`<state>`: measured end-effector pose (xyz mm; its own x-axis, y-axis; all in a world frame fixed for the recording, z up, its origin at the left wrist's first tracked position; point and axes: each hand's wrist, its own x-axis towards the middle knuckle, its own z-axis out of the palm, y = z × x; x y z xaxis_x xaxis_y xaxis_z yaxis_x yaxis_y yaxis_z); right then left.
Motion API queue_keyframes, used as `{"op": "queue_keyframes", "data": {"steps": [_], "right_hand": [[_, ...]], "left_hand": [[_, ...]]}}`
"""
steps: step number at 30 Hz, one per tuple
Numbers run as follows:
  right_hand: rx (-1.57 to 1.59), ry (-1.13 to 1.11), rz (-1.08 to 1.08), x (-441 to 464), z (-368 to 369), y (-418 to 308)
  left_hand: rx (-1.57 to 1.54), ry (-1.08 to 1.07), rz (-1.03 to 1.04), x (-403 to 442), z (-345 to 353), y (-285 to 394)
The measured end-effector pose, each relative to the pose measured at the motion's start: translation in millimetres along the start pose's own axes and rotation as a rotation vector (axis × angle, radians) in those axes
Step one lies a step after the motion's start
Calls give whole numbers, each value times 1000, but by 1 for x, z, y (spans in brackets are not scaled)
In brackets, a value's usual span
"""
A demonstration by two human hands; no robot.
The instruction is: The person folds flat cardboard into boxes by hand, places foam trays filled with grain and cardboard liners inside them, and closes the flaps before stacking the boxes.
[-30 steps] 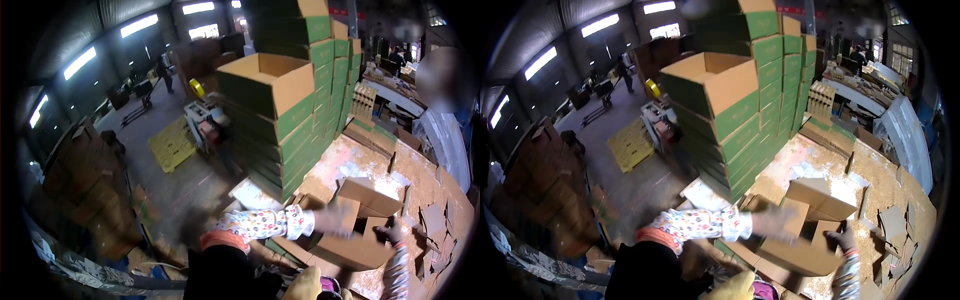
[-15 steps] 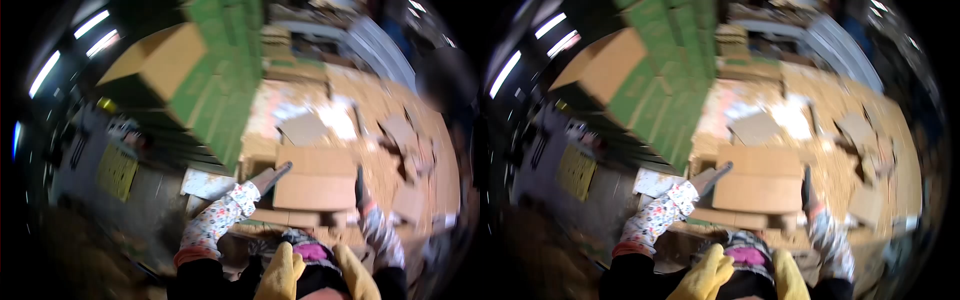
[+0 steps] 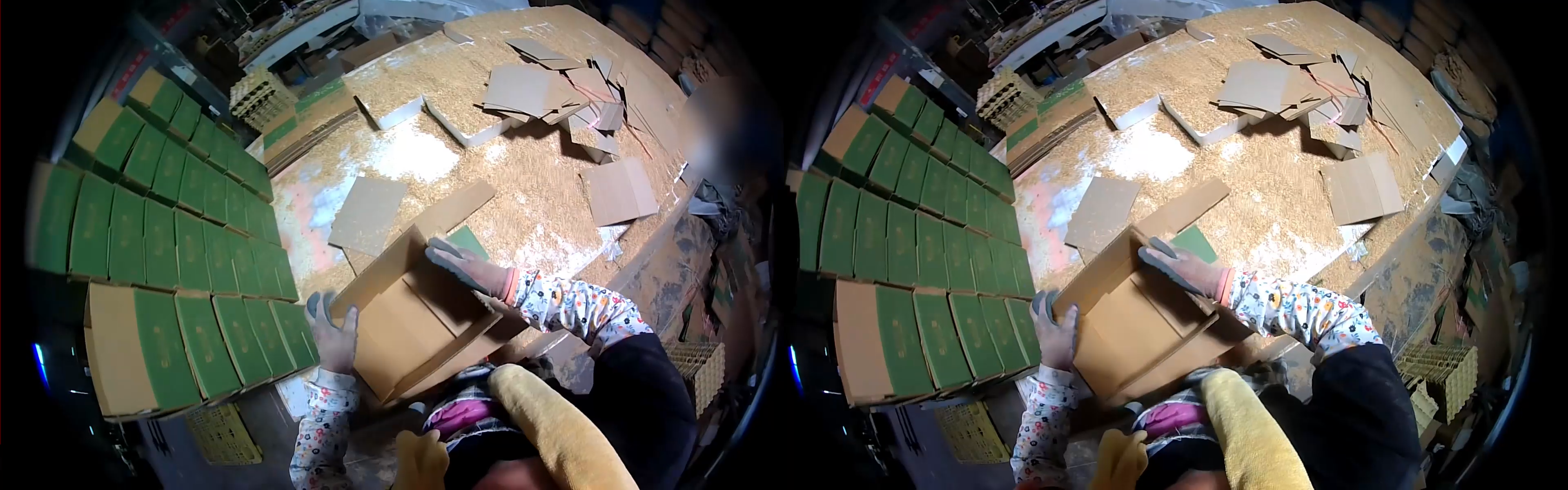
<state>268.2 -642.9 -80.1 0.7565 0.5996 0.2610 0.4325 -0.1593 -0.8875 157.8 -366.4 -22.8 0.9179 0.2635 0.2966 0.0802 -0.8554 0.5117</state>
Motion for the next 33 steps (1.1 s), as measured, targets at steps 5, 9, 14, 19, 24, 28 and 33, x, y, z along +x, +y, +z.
{"op": "queue_keyframes", "data": {"steps": [5, 9, 14, 19, 24, 28, 33], "right_hand": [[358, 342, 445, 59, -62, 128], [172, 826, 793, 158, -130, 341], [269, 983, 790, 196, -170, 423], [-223, 564, 604, 109, -178, 408], [253, 828, 467, 63, -158, 319], [309, 663, 558, 73, -147, 325], [1459, 422, 813, 59, -134, 230]], "left_hand": [[-122, -57, -27, 12, -3, -18], [143, -108, 77, 17, 1, -23], [192, -105, 89, 21, 4, -21], [-301, -260, -287, 32, -17, 26], [-54, 26, 0, 18, 3, -3], [41, -16, 144, 18, -4, -3], [-199, 72, -156, 6, -7, 0]]}}
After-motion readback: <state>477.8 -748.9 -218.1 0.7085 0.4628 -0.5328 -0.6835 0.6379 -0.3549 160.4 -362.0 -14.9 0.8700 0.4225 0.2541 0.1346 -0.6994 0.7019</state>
